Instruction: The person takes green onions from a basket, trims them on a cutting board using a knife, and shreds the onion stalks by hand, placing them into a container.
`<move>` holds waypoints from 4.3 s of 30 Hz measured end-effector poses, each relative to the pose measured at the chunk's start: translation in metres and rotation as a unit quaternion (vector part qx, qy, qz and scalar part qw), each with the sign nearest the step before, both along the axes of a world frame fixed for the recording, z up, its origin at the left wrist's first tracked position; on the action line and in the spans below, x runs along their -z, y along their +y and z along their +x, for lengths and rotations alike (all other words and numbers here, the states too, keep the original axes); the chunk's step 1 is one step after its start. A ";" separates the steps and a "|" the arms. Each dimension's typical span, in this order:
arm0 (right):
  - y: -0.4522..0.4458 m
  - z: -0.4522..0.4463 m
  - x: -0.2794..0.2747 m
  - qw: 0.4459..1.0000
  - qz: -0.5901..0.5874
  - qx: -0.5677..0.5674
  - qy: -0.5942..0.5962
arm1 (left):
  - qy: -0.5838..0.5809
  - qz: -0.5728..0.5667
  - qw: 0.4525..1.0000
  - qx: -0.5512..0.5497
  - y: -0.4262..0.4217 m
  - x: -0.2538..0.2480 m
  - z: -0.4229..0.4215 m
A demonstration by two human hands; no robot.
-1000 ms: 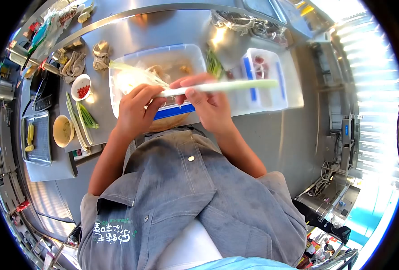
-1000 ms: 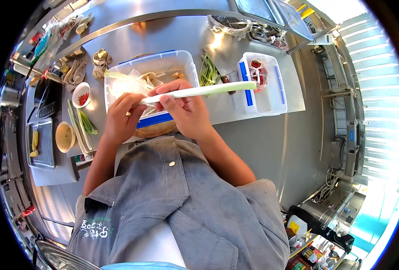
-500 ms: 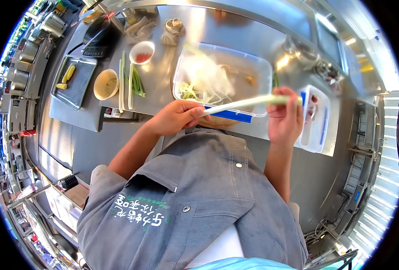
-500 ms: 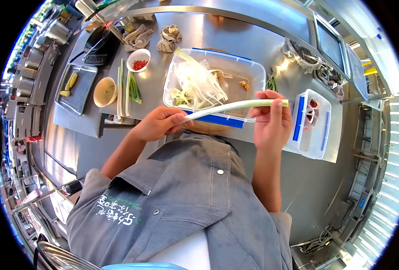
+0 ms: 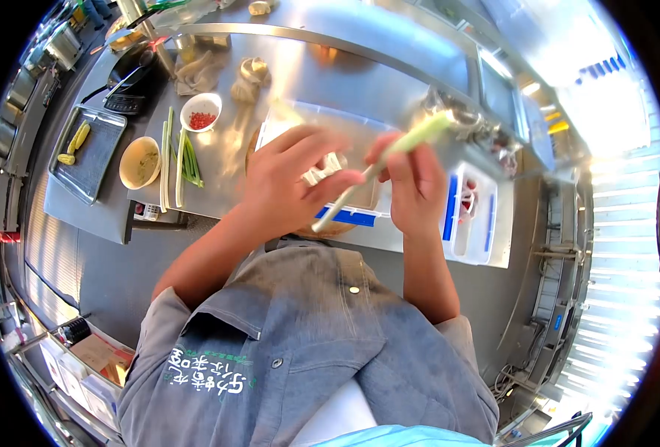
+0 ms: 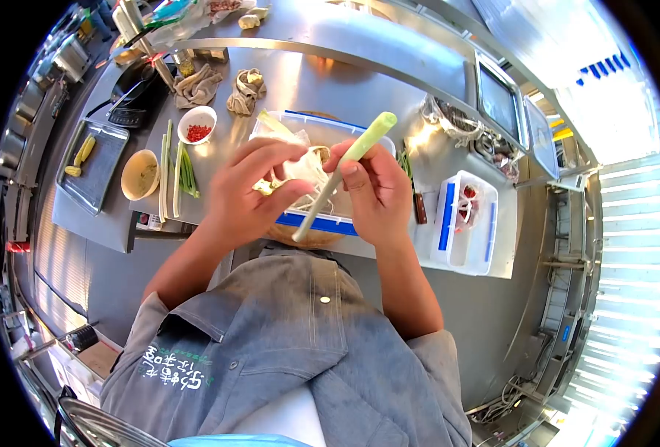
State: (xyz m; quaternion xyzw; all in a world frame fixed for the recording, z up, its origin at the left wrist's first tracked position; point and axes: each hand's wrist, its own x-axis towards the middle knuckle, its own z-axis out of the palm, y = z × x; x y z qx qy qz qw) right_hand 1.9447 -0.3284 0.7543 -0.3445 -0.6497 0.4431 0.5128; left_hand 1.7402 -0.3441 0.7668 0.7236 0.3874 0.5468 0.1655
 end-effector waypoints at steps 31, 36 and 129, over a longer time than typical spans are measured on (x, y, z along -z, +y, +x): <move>0.013 0.006 0.040 0.974 -0.215 -0.040 -0.051 | 0.158 -0.076 0.980 -0.097 0.070 0.160 -0.015; 0.067 0.006 0.036 0.981 -0.124 0.121 0.089 | 0.143 -0.214 0.966 -0.035 0.027 0.134 -0.012; 0.110 0.268 0.399 0.797 -0.214 0.437 -0.357 | -0.269 -0.625 0.677 -0.279 -0.063 0.219 -0.041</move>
